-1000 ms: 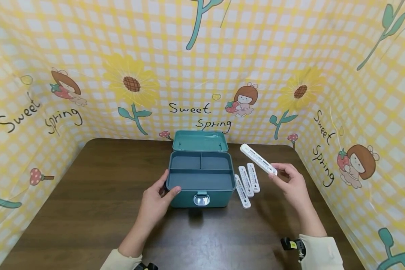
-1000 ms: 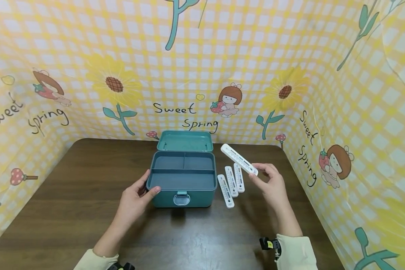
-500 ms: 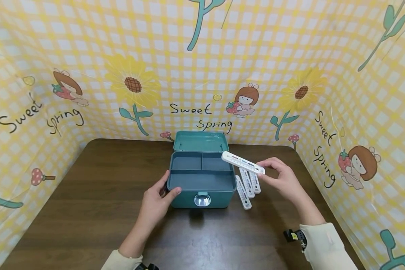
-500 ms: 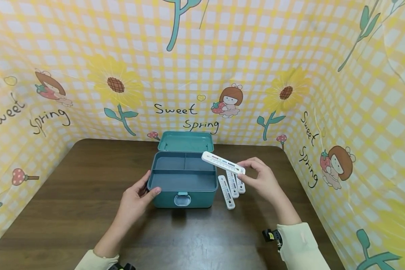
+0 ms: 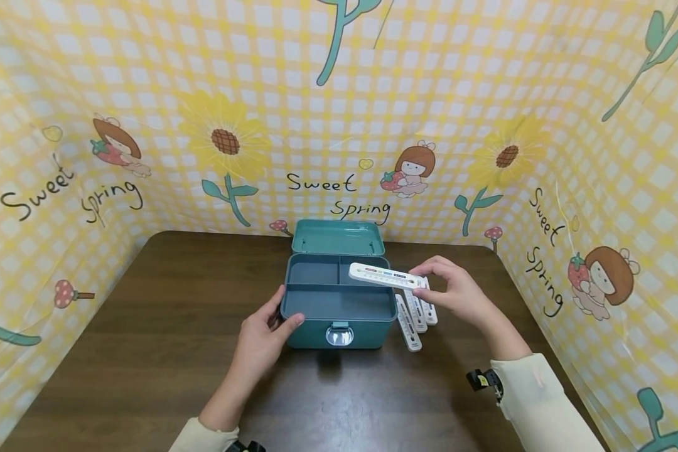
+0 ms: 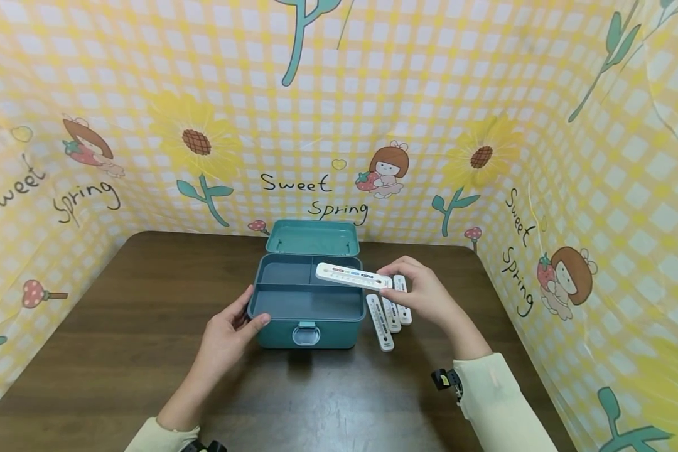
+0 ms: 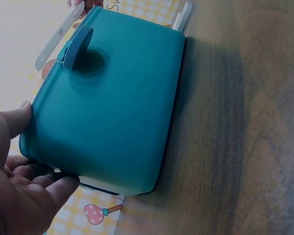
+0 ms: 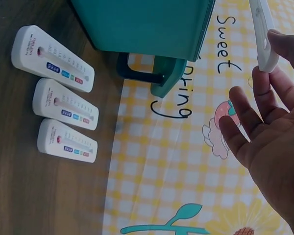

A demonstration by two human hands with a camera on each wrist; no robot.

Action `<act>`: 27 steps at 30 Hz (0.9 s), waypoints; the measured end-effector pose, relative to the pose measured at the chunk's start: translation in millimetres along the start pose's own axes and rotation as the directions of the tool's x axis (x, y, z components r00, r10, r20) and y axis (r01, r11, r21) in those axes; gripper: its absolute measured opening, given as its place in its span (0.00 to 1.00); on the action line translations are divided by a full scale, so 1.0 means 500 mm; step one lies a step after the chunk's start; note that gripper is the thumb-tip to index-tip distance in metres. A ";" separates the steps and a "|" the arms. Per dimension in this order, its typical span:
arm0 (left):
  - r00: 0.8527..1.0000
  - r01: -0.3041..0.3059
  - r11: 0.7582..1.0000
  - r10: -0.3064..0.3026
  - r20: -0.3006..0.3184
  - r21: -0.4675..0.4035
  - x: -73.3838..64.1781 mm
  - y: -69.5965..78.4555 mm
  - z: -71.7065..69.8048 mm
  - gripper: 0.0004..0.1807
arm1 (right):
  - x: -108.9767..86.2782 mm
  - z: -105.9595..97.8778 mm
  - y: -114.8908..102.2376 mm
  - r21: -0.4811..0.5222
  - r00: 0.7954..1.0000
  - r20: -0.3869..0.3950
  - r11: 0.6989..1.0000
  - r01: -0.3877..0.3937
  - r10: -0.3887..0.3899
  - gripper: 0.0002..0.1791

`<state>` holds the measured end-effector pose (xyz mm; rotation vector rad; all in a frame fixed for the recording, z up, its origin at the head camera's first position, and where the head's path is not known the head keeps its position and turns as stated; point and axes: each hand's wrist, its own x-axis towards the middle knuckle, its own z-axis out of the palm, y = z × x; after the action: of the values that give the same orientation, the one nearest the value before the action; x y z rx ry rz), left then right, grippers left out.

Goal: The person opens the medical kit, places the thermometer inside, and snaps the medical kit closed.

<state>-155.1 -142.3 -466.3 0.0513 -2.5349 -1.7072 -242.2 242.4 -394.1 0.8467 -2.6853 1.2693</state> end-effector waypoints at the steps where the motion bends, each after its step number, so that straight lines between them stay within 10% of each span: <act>1: 1.000 0.000 1.000 0.000 0.001 -0.003 0.000 0.000 0.000 0.43 | 0.004 0.001 -0.002 -0.003 1.000 0.009 1.000 0.003 -0.003 0.15; 27: 1.000 0.025 1.000 -0.025 -0.015 0.012 0.001 0.001 0.004 0.42 | 0.070 0.058 -0.042 -0.076 0.985 0.174 0.997 0.026 -0.013 0.14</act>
<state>-155.9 -140.4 -466.3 0.0963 -2.5454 -1.6936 -256.2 194.7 -389.5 1.0151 -2.8295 1.1269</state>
